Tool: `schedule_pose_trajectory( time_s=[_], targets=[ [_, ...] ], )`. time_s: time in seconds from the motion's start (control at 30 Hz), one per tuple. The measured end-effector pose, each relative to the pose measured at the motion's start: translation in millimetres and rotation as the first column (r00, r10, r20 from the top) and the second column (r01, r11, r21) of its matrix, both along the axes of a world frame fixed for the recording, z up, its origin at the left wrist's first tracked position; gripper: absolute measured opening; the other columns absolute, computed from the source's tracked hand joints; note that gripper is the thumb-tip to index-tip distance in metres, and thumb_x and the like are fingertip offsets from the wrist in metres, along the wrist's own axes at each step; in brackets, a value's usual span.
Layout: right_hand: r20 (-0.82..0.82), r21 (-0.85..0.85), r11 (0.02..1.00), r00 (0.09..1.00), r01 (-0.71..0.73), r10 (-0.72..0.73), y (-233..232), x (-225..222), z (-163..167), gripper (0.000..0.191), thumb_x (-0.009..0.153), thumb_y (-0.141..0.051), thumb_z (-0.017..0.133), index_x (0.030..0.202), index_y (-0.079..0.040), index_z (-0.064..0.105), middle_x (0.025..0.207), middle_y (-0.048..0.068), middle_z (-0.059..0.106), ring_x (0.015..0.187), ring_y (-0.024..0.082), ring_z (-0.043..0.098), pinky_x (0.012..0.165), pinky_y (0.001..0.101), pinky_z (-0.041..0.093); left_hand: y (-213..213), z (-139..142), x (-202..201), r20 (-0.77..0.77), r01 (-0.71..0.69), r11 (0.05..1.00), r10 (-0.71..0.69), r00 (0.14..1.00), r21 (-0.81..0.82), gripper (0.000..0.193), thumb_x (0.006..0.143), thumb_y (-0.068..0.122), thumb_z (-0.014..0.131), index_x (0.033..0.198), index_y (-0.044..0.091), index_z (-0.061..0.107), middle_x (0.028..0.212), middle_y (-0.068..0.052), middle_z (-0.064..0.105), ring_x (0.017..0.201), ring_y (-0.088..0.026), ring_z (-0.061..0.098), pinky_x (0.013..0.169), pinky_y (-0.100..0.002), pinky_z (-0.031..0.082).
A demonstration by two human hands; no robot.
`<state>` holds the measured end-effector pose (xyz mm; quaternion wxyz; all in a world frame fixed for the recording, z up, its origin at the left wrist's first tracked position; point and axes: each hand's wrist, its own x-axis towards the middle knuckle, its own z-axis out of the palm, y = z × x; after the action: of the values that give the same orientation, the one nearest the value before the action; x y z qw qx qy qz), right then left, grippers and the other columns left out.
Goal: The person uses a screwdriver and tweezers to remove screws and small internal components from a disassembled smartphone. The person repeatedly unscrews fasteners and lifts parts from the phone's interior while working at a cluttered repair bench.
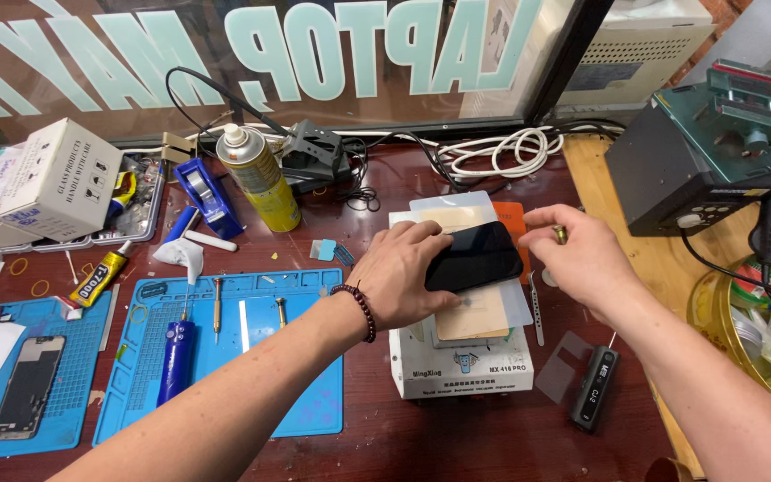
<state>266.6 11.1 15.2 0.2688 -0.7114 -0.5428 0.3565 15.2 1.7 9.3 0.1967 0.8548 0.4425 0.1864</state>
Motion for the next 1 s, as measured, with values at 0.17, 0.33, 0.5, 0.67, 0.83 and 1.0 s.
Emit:
schedule_pose_trajectory(
  time_s=[0.17,0.33,0.5,0.67,0.83,1.0],
  targets=[
    [0.198,0.057,0.993,0.976,-0.102,0.088,-9,-10,10,0.039,0.092,-0.013,0.061,0.13,-0.012,0.066,0.11,0.004,0.079,0.089,0.014,0.073,0.083,0.0315,0.056,1,-2,5,-0.031,-0.011,1.0,0.011,0.999,-0.004,0.074,0.068,0.039,0.086,0.128,0.002,0.063,0.133,-0.011,0.06,0.123,-0.031,0.053,0.102,-0.045,0.042],
    [-0.014,0.052,0.998,0.999,-0.036,0.037,-5,3,3,0.043,0.092,-0.013,0.061,0.134,-0.011,0.064,0.106,0.006,0.079,0.072,0.017,0.063,0.064,0.0318,0.051,2,-6,6,-0.024,-0.022,1.0,0.022,0.999,0.003,0.066,0.071,0.035,0.082,0.125,0.002,0.065,0.127,-0.011,0.064,0.118,-0.031,0.056,0.102,-0.043,0.044],
    [0.037,-0.278,0.954,0.993,0.115,-0.108,10,46,-24,0.046,0.095,-0.006,0.062,0.141,-0.009,0.059,0.108,0.016,0.075,0.074,0.019,0.062,0.059,0.033,0.052,6,-8,4,0.064,-0.048,0.999,0.047,0.997,0.007,0.055,0.073,0.035,0.077,0.115,0.001,0.07,0.109,-0.015,0.072,0.106,-0.034,0.063,0.097,-0.042,0.05],
    [-0.161,-0.468,0.88,0.971,0.084,-0.178,-7,60,-61,0.038,0.098,-0.007,0.06,0.136,-0.011,0.056,0.113,0.011,0.074,0.092,0.021,0.072,0.073,0.036,0.06,15,-6,-2,0.181,-0.119,0.979,0.149,0.972,-0.166,0.046,0.079,0.039,0.072,0.108,0.003,0.076,0.103,-0.017,0.074,0.094,-0.034,0.073,0.085,-0.041,0.057],
    [-0.265,-0.361,0.922,0.933,0.136,-0.241,7,50,-67,0.033,0.103,-0.017,0.057,0.133,-0.004,0.061,0.109,0.013,0.07,0.102,0.026,0.071,0.081,0.0401,0.061,24,-1,-5,0.184,-0.164,0.944,0.222,0.958,-0.287,0.045,0.084,0.044,0.069,0.107,0.006,0.077,0.101,-0.016,0.077,0.094,-0.028,0.076,0.087,-0.036,0.058],
    [-0.404,-0.342,0.917,0.849,0.204,-0.34,69,49,-78,0.05,0.098,-0.001,0.058,0.146,-0.007,0.046,0.114,0.015,0.067,0.099,0.024,0.071,0.083,0.0389,0.064,28,0,-10,0.243,-0.149,0.916,0.251,0.937,-0.373,0.044,0.084,0.044,0.07,0.107,0.008,0.079,0.101,-0.013,0.079,0.095,-0.022,0.076,0.087,-0.033,0.058]
  ],
)
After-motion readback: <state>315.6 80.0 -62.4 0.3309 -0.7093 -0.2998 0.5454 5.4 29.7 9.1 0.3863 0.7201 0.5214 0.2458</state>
